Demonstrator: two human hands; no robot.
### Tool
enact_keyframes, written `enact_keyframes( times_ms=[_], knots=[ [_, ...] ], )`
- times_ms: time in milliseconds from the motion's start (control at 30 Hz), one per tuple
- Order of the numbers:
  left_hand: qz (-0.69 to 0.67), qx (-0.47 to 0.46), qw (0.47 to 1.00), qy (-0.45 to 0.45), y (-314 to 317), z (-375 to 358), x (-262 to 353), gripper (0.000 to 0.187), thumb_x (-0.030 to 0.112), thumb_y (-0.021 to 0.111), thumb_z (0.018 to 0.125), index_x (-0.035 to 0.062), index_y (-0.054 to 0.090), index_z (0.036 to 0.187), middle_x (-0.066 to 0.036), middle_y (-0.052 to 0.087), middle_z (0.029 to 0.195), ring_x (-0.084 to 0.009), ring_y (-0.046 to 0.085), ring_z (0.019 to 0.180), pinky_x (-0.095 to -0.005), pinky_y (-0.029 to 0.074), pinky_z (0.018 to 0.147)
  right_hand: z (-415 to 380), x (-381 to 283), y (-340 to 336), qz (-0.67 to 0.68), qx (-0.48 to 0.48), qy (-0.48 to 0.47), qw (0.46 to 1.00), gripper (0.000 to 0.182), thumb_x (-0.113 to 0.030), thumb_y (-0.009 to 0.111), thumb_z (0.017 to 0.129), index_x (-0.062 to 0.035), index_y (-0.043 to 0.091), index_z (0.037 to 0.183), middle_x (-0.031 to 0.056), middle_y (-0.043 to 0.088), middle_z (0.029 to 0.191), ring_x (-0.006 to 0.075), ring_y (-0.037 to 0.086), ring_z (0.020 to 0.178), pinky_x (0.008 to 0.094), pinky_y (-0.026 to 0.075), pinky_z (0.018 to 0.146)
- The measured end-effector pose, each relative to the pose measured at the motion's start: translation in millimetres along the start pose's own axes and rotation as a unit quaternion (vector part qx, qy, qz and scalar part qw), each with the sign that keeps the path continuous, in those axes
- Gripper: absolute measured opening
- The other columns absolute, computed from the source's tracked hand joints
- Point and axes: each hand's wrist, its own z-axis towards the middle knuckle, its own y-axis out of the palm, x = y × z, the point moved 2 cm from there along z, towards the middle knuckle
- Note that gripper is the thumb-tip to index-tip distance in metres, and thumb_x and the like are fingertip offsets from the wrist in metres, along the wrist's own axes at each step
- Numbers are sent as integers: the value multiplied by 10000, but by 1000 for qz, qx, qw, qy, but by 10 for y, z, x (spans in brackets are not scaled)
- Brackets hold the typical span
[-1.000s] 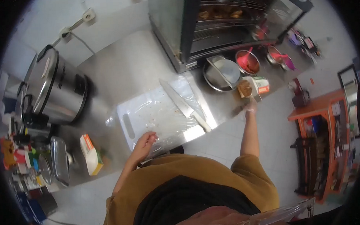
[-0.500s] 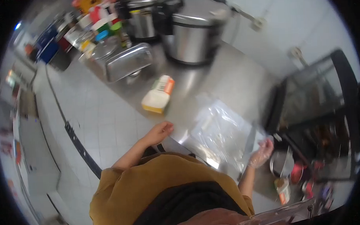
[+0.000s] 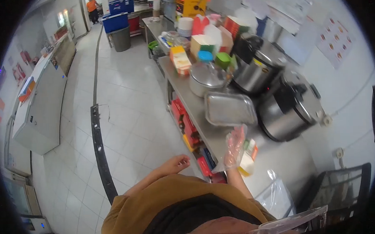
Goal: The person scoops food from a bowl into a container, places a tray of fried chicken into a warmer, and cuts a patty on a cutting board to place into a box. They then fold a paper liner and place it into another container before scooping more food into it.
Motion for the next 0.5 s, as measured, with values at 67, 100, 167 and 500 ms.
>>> enact_keyframes(
  times_ms=[67, 100, 167, 500],
  knots=[
    [56, 45, 994, 82, -333, 14, -55, 554, 334, 654, 817, 34, 422, 1220, -135, 507, 1160, -237, 474, 1090, -352, 403, 893, 195, 292, 523, 18, 26, -12, 999, 720, -309, 581, 856, -122, 170, 1417, 160, 249, 1414, 351, 250, 1294, 474, 207, 1048],
    [111, 108, 982, 112, -501, 41, 66, 620, 328, 682, 783, 26, 386, 1236, -156, 466, 1191, -260, 446, 1111, -368, 388, 909, 280, 284, 817, -21, 39, -46, 998, 684, -242, 573, 861, -83, 186, 1403, 169, 275, 1395, 329, 286, 1276, 431, 233, 1043],
    [221, 222, 935, 165, -787, 133, 423, 760, 315, 737, 716, 10, 314, 1267, -199, 383, 1252, -308, 390, 1152, -400, 357, 943, 416, 314, 1395, -60, 22, -20, 998, 680, -229, 572, 860, -49, 191, 1393, 176, 286, 1385, 312, 306, 1263, 403, 240, 1042],
    [122, 555, 806, 165, -3256, 1742, -637, 507, 86, 631, 701, 14, 377, 1134, -118, 408, 1054, -230, 413, 1014, -323, 348, 891, 1440, 1360, 3735, -118, -245, -28, 962, 591, -222, 491, 880, 22, 240, 1357, 262, 317, 1356, 350, 353, 1247, 392, 280, 1020]
  ],
)
